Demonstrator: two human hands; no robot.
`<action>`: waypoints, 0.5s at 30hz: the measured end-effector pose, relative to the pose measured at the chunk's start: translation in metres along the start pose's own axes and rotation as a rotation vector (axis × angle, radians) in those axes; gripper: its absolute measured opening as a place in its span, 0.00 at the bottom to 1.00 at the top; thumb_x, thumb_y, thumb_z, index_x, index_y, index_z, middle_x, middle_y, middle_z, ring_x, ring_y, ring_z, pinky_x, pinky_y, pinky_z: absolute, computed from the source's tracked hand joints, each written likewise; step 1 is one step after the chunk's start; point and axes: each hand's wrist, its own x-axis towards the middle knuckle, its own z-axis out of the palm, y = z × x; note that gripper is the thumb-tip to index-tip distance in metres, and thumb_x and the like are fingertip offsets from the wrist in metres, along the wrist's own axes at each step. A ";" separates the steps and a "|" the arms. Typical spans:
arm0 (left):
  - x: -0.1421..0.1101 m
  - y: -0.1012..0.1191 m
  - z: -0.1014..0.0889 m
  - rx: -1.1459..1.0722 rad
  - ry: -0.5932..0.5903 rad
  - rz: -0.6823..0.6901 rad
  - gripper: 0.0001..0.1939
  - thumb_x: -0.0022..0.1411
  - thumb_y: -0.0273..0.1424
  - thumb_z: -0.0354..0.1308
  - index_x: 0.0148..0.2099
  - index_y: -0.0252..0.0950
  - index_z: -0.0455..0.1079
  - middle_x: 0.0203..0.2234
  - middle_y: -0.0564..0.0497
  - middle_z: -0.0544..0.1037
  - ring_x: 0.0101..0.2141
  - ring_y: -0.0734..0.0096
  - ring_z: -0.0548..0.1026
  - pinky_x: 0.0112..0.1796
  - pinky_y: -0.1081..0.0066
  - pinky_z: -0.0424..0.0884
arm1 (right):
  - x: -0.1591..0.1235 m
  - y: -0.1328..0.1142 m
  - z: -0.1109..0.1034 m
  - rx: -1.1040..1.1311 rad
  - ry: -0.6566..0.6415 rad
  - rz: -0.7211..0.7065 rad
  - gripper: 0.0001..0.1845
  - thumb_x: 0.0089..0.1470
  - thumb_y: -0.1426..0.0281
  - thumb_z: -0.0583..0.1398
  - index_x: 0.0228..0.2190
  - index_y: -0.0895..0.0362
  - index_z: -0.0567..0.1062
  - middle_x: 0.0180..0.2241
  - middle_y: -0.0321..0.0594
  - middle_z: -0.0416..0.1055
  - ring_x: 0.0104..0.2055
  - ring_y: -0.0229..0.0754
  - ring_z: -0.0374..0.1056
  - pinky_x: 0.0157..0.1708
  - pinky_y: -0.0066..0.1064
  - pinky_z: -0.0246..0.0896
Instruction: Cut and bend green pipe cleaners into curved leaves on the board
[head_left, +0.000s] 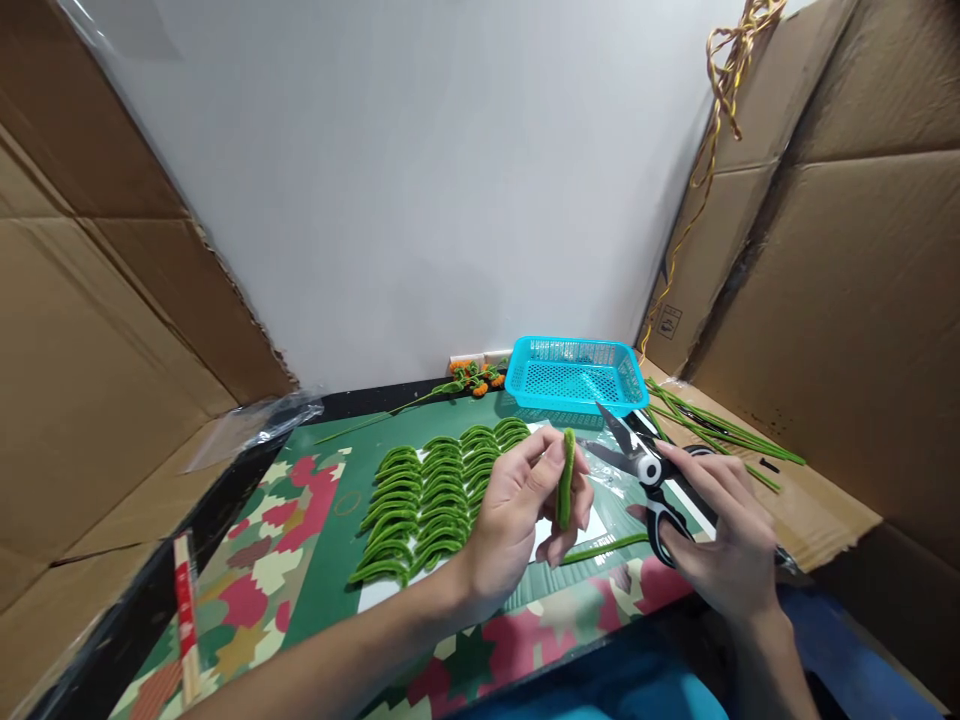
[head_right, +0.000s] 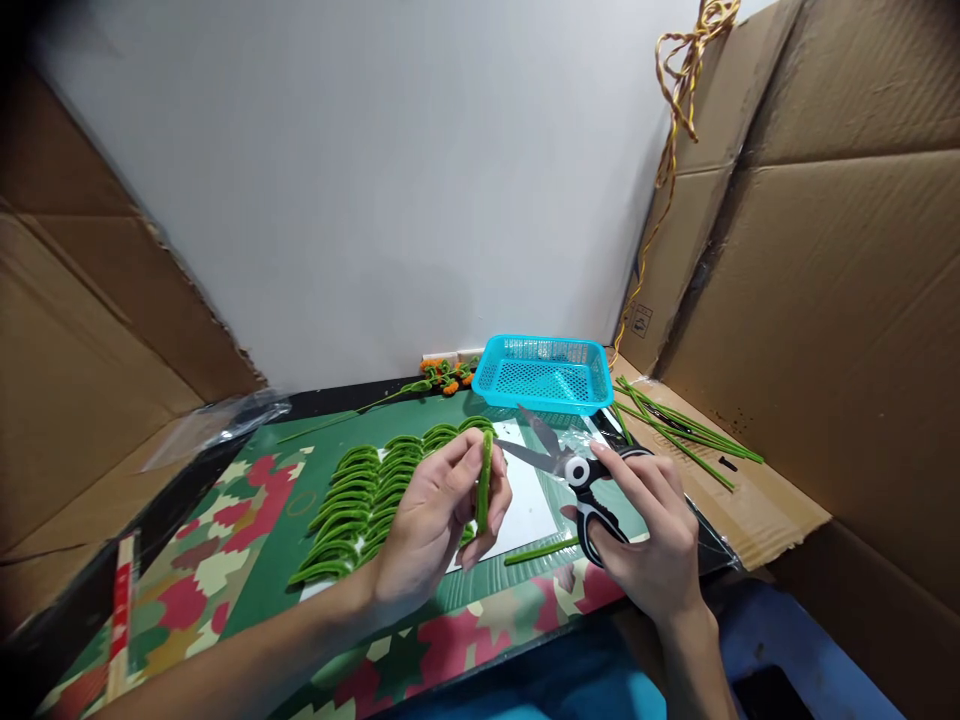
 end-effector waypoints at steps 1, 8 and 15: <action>0.000 0.000 0.000 0.003 0.007 -0.002 0.16 0.78 0.42 0.51 0.42 0.36 0.67 0.22 0.56 0.73 0.13 0.85 0.61 0.14 0.85 0.57 | 0.000 0.000 0.000 -0.002 0.001 -0.001 0.39 0.57 0.77 0.68 0.67 0.45 0.70 0.42 0.41 0.75 0.44 0.52 0.68 0.44 0.44 0.66; -0.001 -0.002 -0.001 0.059 0.021 -0.026 0.17 0.78 0.44 0.51 0.42 0.36 0.66 0.22 0.56 0.73 0.13 0.84 0.62 0.14 0.85 0.55 | 0.001 -0.001 0.002 -0.005 0.006 -0.002 0.38 0.57 0.76 0.69 0.66 0.46 0.71 0.43 0.42 0.76 0.44 0.52 0.69 0.45 0.44 0.67; 0.002 0.002 -0.004 0.060 0.033 0.011 0.16 0.78 0.45 0.50 0.43 0.37 0.65 0.23 0.56 0.73 0.12 0.84 0.62 0.13 0.84 0.53 | -0.002 0.005 0.001 0.224 -0.038 0.168 0.30 0.60 0.65 0.69 0.62 0.50 0.74 0.46 0.45 0.78 0.45 0.51 0.74 0.44 0.43 0.71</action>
